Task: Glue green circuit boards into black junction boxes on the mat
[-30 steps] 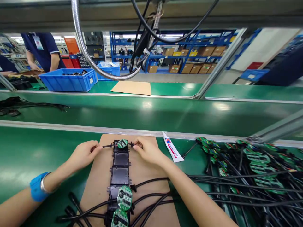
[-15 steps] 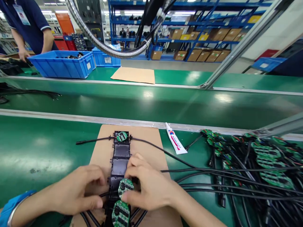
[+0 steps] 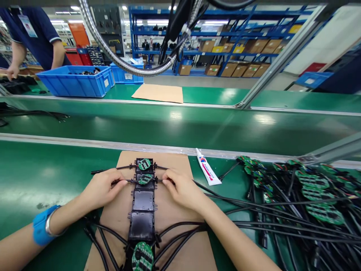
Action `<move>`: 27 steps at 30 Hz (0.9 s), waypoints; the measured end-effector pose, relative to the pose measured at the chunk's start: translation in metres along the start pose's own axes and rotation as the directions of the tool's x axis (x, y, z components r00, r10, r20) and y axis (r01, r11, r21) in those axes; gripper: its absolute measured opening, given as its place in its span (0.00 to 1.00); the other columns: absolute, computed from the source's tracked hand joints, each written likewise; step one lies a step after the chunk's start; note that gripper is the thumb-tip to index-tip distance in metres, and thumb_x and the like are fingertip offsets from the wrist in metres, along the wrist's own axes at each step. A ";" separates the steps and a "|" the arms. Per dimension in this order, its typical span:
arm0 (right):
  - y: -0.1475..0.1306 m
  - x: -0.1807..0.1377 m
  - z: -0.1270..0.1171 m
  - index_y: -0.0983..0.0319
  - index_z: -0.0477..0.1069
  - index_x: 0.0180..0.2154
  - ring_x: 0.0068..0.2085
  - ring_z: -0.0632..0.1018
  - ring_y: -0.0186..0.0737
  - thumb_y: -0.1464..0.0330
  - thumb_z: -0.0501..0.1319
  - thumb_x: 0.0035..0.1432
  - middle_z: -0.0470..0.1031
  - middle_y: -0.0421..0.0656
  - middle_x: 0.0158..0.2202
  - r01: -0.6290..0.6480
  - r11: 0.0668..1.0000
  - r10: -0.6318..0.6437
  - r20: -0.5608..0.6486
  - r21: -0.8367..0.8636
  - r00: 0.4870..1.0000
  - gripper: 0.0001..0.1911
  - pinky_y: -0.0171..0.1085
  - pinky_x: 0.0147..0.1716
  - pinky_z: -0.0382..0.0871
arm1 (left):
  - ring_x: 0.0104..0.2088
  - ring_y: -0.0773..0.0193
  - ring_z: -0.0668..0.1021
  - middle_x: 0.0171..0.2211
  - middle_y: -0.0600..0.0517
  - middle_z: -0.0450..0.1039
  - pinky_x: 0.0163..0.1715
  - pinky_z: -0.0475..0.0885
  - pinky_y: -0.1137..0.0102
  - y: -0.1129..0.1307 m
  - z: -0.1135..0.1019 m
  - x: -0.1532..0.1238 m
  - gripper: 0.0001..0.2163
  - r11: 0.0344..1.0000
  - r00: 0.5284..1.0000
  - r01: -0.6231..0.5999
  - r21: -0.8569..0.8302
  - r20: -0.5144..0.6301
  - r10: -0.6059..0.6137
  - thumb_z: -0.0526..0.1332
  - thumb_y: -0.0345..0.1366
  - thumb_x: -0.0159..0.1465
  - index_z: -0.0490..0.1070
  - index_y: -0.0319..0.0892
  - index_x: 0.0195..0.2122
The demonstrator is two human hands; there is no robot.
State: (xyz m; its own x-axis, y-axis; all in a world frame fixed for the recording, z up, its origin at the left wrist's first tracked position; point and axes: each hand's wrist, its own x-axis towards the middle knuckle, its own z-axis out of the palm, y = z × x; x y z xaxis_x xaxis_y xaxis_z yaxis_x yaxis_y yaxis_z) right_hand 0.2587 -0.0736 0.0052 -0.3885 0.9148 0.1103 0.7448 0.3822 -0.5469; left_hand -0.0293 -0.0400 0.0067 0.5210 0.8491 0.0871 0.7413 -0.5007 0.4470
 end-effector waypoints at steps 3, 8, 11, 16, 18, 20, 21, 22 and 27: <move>0.008 -0.001 0.013 0.61 0.68 0.35 0.38 0.72 0.40 0.70 0.49 0.65 0.72 0.46 0.35 0.042 0.998 -0.044 -0.041 -0.055 0.998 0.10 0.41 0.40 0.67 | 0.35 0.56 0.76 0.33 0.48 0.73 0.33 0.65 0.68 -0.007 0.010 0.003 0.11 0.999 1.000 0.002 0.047 -0.029 -0.001 0.55 0.40 0.66 0.74 0.43 0.33; 0.017 -0.005 0.027 0.60 0.67 0.35 0.38 0.71 0.42 0.70 0.49 0.65 0.70 0.46 0.35 0.088 0.987 -0.107 -0.132 -0.136 0.985 0.10 0.42 0.40 0.66 | 0.37 0.56 0.75 0.33 0.48 0.73 0.34 0.68 0.67 -0.007 0.012 -0.004 0.11 0.980 0.999 -0.030 0.197 -0.035 0.038 0.54 0.40 0.66 0.73 0.42 0.32; 0.023 -0.002 0.031 0.61 0.66 0.34 0.37 0.70 0.41 0.72 0.48 0.65 0.69 0.46 0.34 0.109 0.978 -0.143 -0.187 -0.180 0.972 0.10 0.40 0.38 0.66 | 0.38 0.55 0.76 0.34 0.48 0.74 0.36 0.69 0.66 -0.006 0.013 -0.005 0.10 0.977 0.999 -0.042 0.210 -0.020 0.047 0.55 0.38 0.66 0.72 0.42 0.31; 0.023 0.000 0.033 0.61 0.66 0.31 0.33 0.67 0.40 0.74 0.50 0.64 0.67 0.44 0.29 0.150 0.948 -0.208 -0.191 -0.282 0.959 0.11 0.38 0.34 0.63 | 0.37 0.56 0.75 0.32 0.49 0.73 0.35 0.70 0.66 -0.007 0.013 -0.004 0.09 0.982 0.999 -0.029 0.187 -0.028 0.035 0.58 0.39 0.64 0.70 0.41 0.29; 0.020 0.000 0.033 0.61 0.66 0.30 0.32 0.65 0.40 0.76 0.49 0.63 0.66 0.44 0.28 0.158 0.932 -0.229 -0.191 -0.326 0.954 0.12 0.38 0.33 0.61 | 0.35 0.57 0.75 0.30 0.50 0.72 0.33 0.69 0.67 -0.008 0.012 -0.004 0.10 0.984 0.999 -0.022 0.178 -0.033 0.028 0.60 0.40 0.64 0.69 0.41 0.28; 0.018 -0.001 0.034 0.62 0.66 0.29 0.32 0.64 0.41 0.77 0.48 0.62 0.66 0.45 0.29 0.165 0.917 -0.249 -0.196 -0.364 0.949 0.13 0.39 0.33 0.61 | 0.34 0.58 0.75 0.30 0.51 0.72 0.32 0.68 0.68 -0.010 0.013 -0.004 0.10 0.986 0.999 -0.022 0.165 -0.042 0.029 0.60 0.40 0.64 0.69 0.41 0.28; 0.018 -0.001 0.035 0.62 0.66 0.28 0.33 0.64 0.41 0.78 0.48 0.62 0.66 0.46 0.29 0.170 0.909 -0.258 -0.196 -0.380 0.946 0.14 0.39 0.33 0.61 | 0.34 0.58 0.75 0.30 0.51 0.72 0.32 0.68 0.68 -0.011 0.014 -0.004 0.10 0.987 0.998 -0.024 0.158 -0.048 0.032 0.60 0.41 0.64 0.69 0.42 0.28; 0.017 -0.002 0.036 0.62 0.66 0.28 0.33 0.64 0.42 0.79 0.47 0.61 0.66 0.46 0.29 0.174 0.903 -0.267 -0.196 -0.393 0.943 0.14 0.40 0.33 0.61 | 0.35 0.58 0.75 0.30 0.51 0.72 0.33 0.68 0.68 -0.011 0.015 -0.004 0.10 0.988 0.998 -0.027 0.150 -0.057 0.036 0.60 0.41 0.64 0.69 0.42 0.28; 0.020 -0.004 0.040 0.62 0.65 0.28 0.34 0.64 0.42 0.80 0.48 0.61 0.66 0.46 0.30 0.195 0.892 -0.302 -0.215 -0.407 0.929 0.14 0.39 0.34 0.62 | 0.34 0.61 0.74 0.30 0.52 0.71 0.34 0.67 0.69 -0.014 0.019 -0.005 0.08 0.993 0.992 -0.069 0.095 -0.103 0.078 0.58 0.40 0.65 0.69 0.42 0.32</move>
State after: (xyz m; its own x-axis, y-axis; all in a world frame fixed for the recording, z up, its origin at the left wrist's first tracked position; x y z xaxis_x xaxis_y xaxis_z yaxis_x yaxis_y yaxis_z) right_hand 0.2530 -0.0749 -0.0394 -0.4686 0.7625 0.4460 0.8095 0.5729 -0.1289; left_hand -0.0336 -0.0405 -0.0171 0.5314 0.8200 0.2128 0.7408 -0.5716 0.3529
